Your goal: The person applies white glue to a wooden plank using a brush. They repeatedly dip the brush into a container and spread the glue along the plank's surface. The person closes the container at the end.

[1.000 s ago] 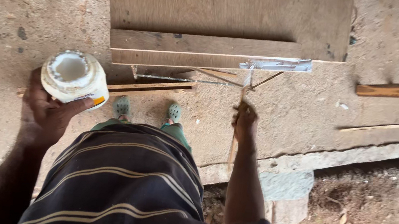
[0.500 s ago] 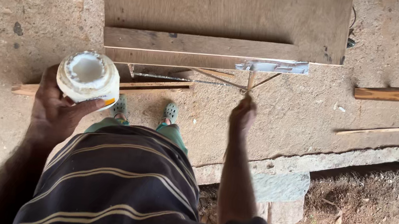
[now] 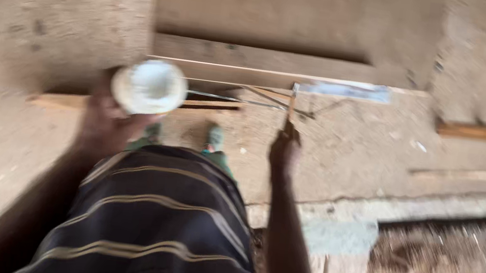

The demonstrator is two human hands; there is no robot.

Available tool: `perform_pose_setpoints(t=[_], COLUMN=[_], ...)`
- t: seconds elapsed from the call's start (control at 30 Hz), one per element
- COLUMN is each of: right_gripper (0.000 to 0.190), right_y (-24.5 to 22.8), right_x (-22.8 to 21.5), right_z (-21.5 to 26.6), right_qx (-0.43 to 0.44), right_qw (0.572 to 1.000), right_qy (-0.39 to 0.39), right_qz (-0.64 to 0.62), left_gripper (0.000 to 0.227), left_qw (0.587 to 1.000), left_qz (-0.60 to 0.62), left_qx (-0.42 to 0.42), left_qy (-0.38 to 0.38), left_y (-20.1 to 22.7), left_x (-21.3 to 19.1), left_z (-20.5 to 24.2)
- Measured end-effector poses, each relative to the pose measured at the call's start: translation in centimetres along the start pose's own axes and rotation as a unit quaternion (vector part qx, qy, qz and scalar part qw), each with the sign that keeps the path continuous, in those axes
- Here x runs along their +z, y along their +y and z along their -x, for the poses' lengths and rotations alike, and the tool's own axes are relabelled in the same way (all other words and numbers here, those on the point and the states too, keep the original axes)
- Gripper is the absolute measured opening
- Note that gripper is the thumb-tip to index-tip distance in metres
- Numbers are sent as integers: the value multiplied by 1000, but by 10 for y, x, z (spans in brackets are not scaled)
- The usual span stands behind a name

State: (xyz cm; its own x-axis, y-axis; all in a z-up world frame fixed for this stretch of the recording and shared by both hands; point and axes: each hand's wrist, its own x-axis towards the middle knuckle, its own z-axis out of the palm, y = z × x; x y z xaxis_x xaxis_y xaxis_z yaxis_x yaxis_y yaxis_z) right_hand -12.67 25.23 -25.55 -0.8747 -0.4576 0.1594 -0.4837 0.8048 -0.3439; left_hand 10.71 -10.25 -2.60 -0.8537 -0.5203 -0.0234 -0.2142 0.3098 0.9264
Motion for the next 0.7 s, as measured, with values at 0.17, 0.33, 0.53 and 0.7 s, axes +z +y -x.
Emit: perform_pose_setpoints(t=[0.17, 0.33, 0.53, 0.7], right_gripper=[28, 20, 31, 26], right_y=[-63, -179, -282, -287], right_x=[-126, -256, -289, -273], right_z=[-41, -68, -70, -66], right_qx=[-24, -246, -377, -319], right_qw=[977, 949, 884, 918], right_qy=[-74, -128, -59, -158], right_qz=[-196, -151, 269, 175], left_gripper=[82, 80, 83, 77], left_qw=[966, 977, 966, 961], left_qz=[-163, -122, -145, -173], left_qx=[191, 174, 210, 213], left_qy=[55, 30, 32, 25], left_y=[-32, -28, -11, -16], left_x=[2, -11, -22, -28], left_z=[0, -9, -18, -17])
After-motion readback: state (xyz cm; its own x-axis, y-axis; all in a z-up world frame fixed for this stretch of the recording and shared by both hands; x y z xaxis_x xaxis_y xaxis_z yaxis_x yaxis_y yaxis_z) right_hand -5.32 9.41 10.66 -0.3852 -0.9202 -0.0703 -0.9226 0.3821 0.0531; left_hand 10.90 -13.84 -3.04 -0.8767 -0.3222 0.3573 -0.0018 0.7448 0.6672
